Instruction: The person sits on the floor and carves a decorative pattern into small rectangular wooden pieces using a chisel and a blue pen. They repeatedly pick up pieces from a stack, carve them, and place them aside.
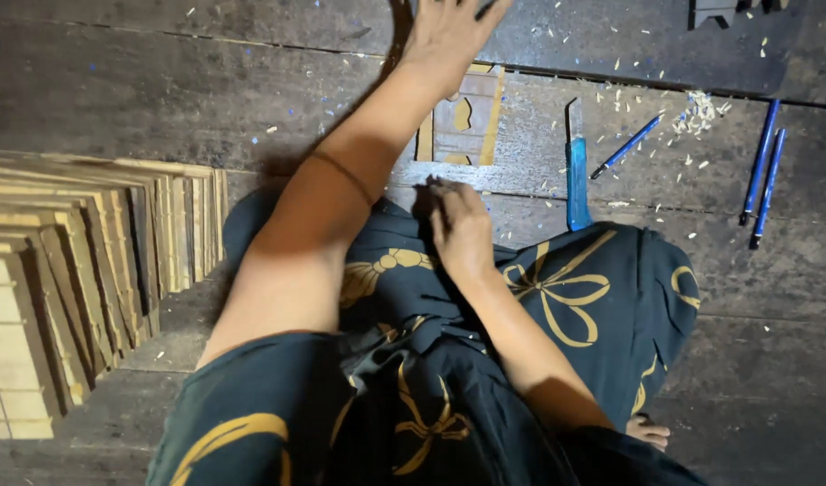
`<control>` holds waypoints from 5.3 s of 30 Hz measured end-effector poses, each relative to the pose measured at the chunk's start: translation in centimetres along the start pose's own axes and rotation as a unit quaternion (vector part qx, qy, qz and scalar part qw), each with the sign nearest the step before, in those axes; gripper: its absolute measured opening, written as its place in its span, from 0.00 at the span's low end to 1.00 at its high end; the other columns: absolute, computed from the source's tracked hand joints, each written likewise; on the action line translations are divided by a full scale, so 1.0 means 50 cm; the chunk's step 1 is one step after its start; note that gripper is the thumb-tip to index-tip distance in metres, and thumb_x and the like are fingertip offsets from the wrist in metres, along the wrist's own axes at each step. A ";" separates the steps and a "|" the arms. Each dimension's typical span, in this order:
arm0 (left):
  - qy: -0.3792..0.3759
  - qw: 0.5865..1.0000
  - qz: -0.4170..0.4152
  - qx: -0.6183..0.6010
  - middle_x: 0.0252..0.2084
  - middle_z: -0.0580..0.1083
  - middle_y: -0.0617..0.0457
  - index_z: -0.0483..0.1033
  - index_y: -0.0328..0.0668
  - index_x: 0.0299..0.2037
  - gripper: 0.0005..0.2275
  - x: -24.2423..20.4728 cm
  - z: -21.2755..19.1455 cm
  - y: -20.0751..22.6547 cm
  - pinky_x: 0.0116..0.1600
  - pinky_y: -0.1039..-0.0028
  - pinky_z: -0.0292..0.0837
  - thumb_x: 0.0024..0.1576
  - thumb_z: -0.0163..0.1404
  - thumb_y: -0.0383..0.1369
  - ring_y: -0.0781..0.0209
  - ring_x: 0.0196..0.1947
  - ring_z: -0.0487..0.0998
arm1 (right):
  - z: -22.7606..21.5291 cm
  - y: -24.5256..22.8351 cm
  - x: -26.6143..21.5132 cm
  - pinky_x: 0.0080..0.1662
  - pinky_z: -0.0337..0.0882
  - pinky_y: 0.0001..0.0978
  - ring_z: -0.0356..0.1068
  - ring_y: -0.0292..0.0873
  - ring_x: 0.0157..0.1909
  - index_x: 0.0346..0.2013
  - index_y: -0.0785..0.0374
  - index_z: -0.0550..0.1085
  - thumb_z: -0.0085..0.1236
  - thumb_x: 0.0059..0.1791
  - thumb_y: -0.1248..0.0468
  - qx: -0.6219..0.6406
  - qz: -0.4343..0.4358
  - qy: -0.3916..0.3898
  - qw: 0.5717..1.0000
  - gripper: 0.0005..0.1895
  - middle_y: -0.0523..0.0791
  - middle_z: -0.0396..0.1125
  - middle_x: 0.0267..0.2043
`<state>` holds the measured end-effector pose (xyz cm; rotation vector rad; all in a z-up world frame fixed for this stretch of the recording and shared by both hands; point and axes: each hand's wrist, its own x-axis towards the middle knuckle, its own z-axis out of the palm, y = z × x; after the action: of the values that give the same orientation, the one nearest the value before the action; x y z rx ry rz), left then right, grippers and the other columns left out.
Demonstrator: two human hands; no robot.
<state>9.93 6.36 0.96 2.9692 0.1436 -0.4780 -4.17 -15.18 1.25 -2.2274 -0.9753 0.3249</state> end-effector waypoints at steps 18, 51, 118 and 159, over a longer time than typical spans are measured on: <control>0.098 0.995 0.013 0.019 0.62 0.73 0.55 0.75 0.63 0.61 0.30 -0.177 0.086 0.010 0.61 0.12 0.20 0.44 0.61 0.47 0.36 0.76 0.50 | 0.014 0.065 0.028 0.50 0.75 0.42 0.74 0.57 0.47 0.49 0.75 0.74 0.52 0.56 0.74 0.078 -0.130 0.164 0.975 0.08 0.59 0.67 0.45; 0.102 0.994 -0.019 -0.029 0.60 0.72 0.55 0.77 0.60 0.59 0.27 -0.168 0.107 0.022 0.59 0.13 0.15 0.45 0.62 0.41 0.35 0.72 0.58 | 0.007 0.076 0.040 0.43 0.74 0.44 0.68 0.56 0.42 0.46 0.78 0.75 0.57 0.55 0.77 -0.047 -0.229 0.136 0.963 0.06 0.57 0.70 0.47; 0.100 0.992 -0.061 -0.044 0.63 0.70 0.54 0.78 0.60 0.57 0.27 -0.161 0.111 0.041 0.60 0.14 0.18 0.44 0.61 0.26 0.36 0.72 0.56 | 0.004 0.066 0.022 0.34 0.64 0.46 0.61 0.54 0.34 0.32 0.72 0.71 0.54 0.52 0.77 -0.148 -0.147 0.159 0.965 0.05 0.52 0.62 0.32; 0.125 0.544 -0.161 -0.814 0.22 0.75 0.59 0.83 0.43 0.34 0.13 -0.326 0.061 0.229 0.21 0.88 0.57 0.65 0.49 0.39 0.76 0.21 0.66 | -0.132 -0.027 0.011 0.45 0.75 0.44 0.76 0.54 0.42 0.41 0.66 0.80 0.63 0.50 0.71 0.078 -0.173 0.308 0.932 0.05 0.50 0.74 0.40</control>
<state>-5.12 -6.55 4.58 1.0592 0.6880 0.1401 -1.46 -17.33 7.07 -1.7863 -0.9186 -0.4225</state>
